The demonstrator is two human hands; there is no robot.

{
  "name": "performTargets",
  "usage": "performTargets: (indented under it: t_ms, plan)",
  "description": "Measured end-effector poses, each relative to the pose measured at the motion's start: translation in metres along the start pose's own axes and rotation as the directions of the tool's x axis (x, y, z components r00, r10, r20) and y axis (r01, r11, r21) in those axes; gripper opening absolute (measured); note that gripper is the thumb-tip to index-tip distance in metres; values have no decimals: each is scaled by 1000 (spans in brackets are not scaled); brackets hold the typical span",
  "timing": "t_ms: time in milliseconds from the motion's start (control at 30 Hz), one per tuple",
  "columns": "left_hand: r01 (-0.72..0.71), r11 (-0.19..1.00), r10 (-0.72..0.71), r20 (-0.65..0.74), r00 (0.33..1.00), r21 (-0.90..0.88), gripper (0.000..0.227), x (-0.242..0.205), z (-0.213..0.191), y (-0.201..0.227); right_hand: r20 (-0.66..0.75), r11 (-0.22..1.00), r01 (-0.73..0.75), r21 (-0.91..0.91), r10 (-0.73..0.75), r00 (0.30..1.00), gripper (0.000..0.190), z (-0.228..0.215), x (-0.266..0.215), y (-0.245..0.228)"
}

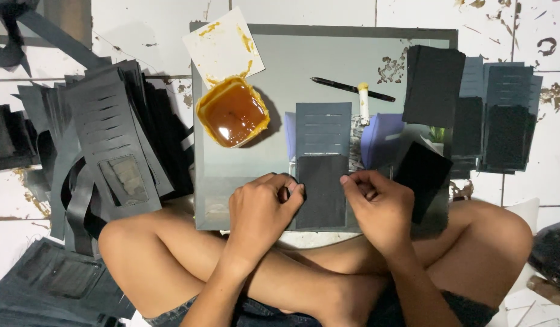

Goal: The person sits on the floor and assembles black fabric pieces, applying glue with a stick applicator from a small container onto a piece and pressing a matching fabric piece on top. They align the glued pieces, press them flat, and set finished pieces aside with stacks of cut fabric pieces around them.

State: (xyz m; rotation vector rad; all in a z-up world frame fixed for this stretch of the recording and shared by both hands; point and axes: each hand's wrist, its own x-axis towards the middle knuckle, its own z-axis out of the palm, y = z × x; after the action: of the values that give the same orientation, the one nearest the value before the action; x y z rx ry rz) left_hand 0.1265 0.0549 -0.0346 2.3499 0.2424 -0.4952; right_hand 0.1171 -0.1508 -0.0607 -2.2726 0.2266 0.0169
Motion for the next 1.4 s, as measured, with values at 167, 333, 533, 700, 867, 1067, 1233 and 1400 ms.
performTargets:
  t_ms: [167, 333, 533, 700, 867, 1067, 1233, 1400]
  plan:
    - [-6, 1000, 6, -2, 1000, 19, 22, 1, -2, 3, 44, 999, -48, 10, 48, 998, 5, -2, 2, -7]
    - [-1, 1000, 1, -18, 1000, 25, 22, 1, -5, 5, 35, 995, -103, -13, 103, 994, 6, -1, 2, -7]
    - [19, 999, -19, -23, 1000, 26, 24, 2, -1, 4, 53, 987, -155, -48, 158, 986, 8, -2, 4, -9]
    - [39, 999, -38, -31, 999, 20, 24, 4, 0, 4, 51, 977, -206, -59, 209, 977, 9, -1, 3, -9]
    - [50, 999, -49, -28, 998, 18, 24, 5, 1, 3, 69, 978, -197, -68, 202, 977, 9, -4, 5, -15]
    - [44, 999, -43, -49, 998, 31, 23, 5, 3, 3, 70, 975, -215, -57, 219, 973, 11, -2, 6, -11]
    - [24, 999, -22, -63, 998, 34, 22, 4, 3, 3, 70, 976, -205, -73, 210, 975, 12, -1, 4, -9]
    - [6, 999, -4, -84, 996, 32, 27, 4, 6, 0, 52, 983, -150, -101, 156, 986, 12, -1, 4, -10]
